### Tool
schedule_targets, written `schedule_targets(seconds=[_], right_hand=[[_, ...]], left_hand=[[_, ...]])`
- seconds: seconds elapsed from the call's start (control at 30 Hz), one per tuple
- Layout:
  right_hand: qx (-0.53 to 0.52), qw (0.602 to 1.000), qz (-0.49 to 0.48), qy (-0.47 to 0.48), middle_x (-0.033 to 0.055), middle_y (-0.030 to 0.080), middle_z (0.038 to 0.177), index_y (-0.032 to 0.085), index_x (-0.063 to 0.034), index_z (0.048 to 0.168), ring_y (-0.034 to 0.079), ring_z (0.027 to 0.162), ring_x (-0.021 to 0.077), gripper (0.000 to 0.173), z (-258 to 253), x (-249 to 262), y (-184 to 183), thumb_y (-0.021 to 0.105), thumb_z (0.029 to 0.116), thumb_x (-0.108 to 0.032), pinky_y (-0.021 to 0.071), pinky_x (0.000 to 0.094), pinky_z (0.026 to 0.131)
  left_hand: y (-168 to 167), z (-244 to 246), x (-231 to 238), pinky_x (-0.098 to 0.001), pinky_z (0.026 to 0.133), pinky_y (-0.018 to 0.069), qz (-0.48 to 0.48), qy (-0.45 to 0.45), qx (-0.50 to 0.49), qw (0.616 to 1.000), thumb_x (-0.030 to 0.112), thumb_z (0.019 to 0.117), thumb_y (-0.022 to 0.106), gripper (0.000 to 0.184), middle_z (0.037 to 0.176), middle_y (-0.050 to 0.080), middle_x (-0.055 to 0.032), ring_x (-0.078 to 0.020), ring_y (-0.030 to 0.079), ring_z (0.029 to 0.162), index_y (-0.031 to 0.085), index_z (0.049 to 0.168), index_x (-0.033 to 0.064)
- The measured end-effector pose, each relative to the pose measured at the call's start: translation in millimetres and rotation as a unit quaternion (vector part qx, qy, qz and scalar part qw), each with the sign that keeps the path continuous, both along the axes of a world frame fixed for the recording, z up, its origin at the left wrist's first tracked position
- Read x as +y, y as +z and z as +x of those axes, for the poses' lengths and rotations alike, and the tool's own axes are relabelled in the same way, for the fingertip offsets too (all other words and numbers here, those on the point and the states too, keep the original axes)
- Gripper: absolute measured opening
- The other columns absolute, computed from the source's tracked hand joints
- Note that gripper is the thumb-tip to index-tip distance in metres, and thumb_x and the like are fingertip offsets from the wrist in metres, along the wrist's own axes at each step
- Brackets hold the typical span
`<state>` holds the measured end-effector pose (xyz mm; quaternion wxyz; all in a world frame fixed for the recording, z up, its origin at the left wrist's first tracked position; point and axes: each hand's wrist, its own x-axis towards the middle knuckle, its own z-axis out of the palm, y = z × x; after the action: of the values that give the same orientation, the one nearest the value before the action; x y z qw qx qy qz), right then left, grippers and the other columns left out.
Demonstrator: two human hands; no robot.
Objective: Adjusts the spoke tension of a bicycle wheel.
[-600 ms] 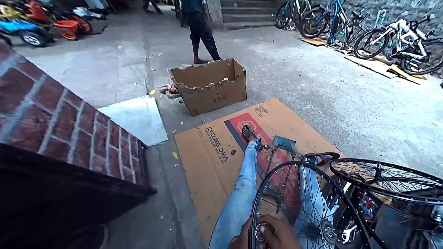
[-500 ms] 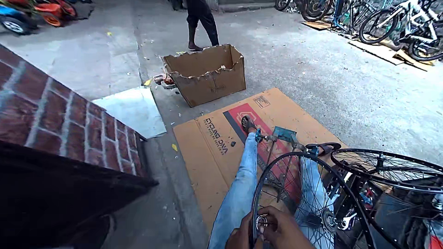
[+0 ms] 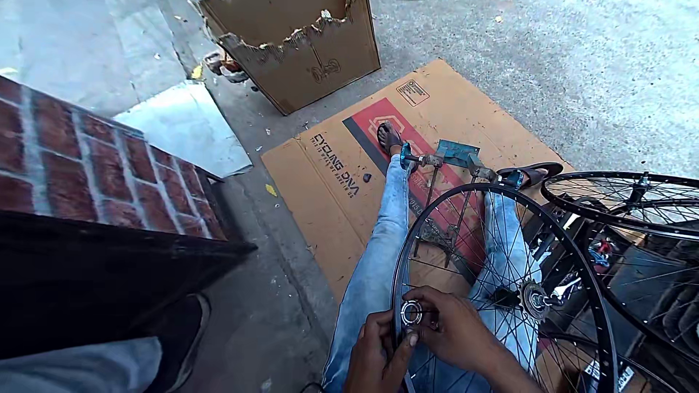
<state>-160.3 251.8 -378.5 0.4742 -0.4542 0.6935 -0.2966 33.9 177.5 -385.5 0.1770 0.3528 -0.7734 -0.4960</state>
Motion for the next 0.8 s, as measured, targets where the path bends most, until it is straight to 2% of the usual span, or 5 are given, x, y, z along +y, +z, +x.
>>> schedule_targets(seconds=[0.2, 0.43, 0.6, 0.7, 0.8], right_hand=[[0.086, 0.994, -0.063, 0.024, -0.0010, 0.071, 0.088, 0.059, -0.0265, 0.141, 0.066, 0.072, 0.0176, 0.045, 5.0, 3.7, -6.8, 0.059, 0.0995, -0.044, 0.0542, 0.0465, 0.069], [0.010, 0.999, 0.018, 0.036, -0.0028, 0.071, 0.094, 0.059, -0.0303, 0.141, 0.065, 0.076, 0.0156, 0.053, -3.9, -4.4, 5.8, 0.070, 0.0911, -0.042, 0.0536, 0.0455, 0.074], [0.123, 0.987, -0.091, 0.056, 0.0015, 0.073, 0.098, 0.059, -0.0216, 0.143, 0.069, 0.082, 0.0189, 0.046, 6.9, 3.0, -10.2, 0.052, 0.1037, -0.044, 0.0553, 0.0462, 0.074], [0.242, 0.951, -0.194, 0.014, 0.0001, 0.074, 0.087, 0.073, -0.0178, 0.117, 0.072, 0.078, 0.0164, 0.047, 20.1, 5.5, -30.3, 0.039, 0.1094, -0.049, 0.0581, 0.0383, 0.065], [0.217, 0.974, -0.061, 0.011, 0.0015, 0.070, 0.077, 0.070, -0.0204, 0.115, 0.070, 0.070, 0.0218, 0.053, 22.4, -5.7, -16.4, 0.029, 0.1097, -0.053, 0.0540, 0.0451, 0.059]], left_hand=[[-1.4, -1.3, -1.2, -0.0268, 0.064, 0.0567, 0.030, -0.005, 0.038, 0.999, 0.034, 0.0998, 0.066, 0.046, 0.092, 0.071, -0.0016, -0.0084, 0.065, 0.071, 0.049, 0.127, 0.0015], [0.3, -2.6, -0.3, -0.0264, 0.070, 0.0583, 0.033, -0.014, 0.066, 0.997, 0.032, 0.1008, 0.064, 0.043, 0.094, 0.072, -0.0023, -0.0086, 0.067, 0.076, 0.047, 0.127, 0.0026], [-5.2, -0.3, -2.6, -0.0276, 0.070, 0.0589, 0.041, -0.009, 0.067, 0.997, 0.034, 0.1016, 0.063, 0.043, 0.092, 0.072, -0.0022, -0.0100, 0.068, 0.075, 0.047, 0.127, 0.0031], [-6.9, 2.2, -3.7, -0.0263, 0.067, 0.0575, 0.046, -0.010, 0.058, 0.997, 0.034, 0.1016, 0.063, 0.043, 0.090, 0.071, -0.0015, -0.0091, 0.066, 0.073, 0.046, 0.127, 0.0033], [-9.4, 4.0, -4.9, -0.0249, 0.061, 0.0547, 0.050, -0.011, 0.049, 0.997, 0.034, 0.1014, 0.063, 0.043, 0.086, 0.068, 0.0000, -0.0081, 0.062, 0.068, 0.046, 0.128, 0.0043]])
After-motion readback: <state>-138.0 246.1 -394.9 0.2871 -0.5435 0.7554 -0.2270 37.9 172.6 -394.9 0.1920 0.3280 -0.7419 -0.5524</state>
